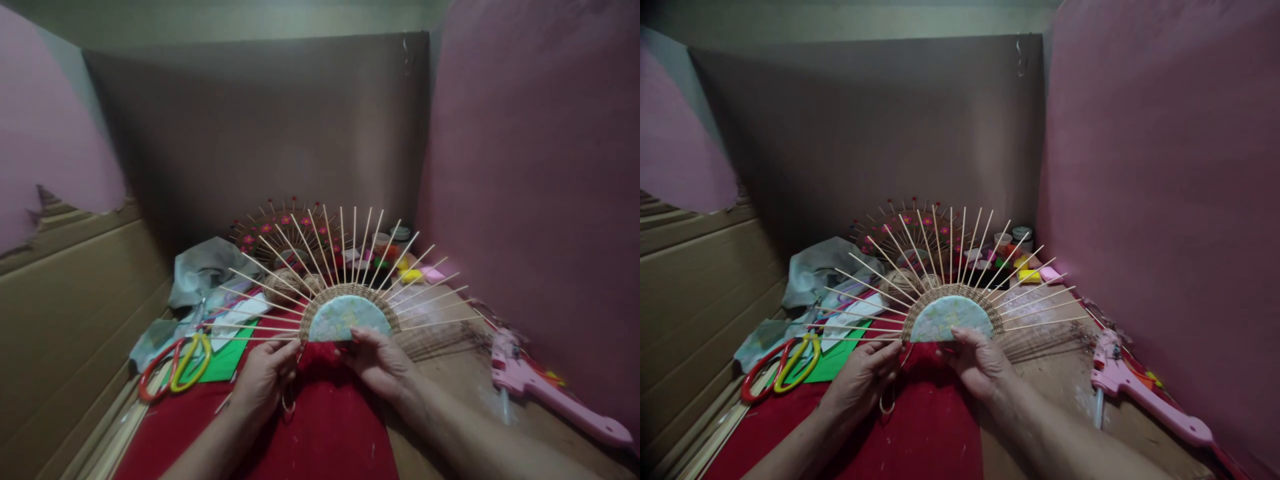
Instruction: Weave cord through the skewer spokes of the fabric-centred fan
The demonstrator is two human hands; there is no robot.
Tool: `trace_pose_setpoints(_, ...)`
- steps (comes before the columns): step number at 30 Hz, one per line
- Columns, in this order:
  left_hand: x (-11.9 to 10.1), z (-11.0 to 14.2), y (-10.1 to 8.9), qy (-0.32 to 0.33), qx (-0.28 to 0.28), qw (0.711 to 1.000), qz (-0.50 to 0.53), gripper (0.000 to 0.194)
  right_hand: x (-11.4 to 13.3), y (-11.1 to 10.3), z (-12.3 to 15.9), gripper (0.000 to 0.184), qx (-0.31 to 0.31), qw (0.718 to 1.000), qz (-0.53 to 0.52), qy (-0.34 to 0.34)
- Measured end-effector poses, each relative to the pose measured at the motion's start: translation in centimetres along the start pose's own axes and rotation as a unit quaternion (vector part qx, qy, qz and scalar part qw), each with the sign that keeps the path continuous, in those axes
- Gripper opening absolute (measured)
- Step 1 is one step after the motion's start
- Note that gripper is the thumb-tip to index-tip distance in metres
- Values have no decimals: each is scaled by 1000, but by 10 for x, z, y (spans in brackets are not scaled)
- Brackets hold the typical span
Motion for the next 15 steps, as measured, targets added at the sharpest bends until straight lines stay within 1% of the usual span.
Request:
trace_pose_setpoints(7,-1,1,2,-7,6,1000,6,21,0,3,1,12,2,1000,7,-5)
trace_pose_setpoints(10,1,1,2,-6,7,1000,12,20,0,3,1,15,-7,1000,4,-10)
trace_pose_setpoints(15,3,0,4,-12,26,999,23,20,-1,4,2,15,-22,1000,10,-15)
Point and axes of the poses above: each hand's wrist, its own z-axis away from the middle knuckle, its own y-axis out of the palm, x = y × z, the point moved 4 cm from there along -z, towards the middle knuckle, and after that the axes turned 15 degrees about -z, right-handed, at the moved point
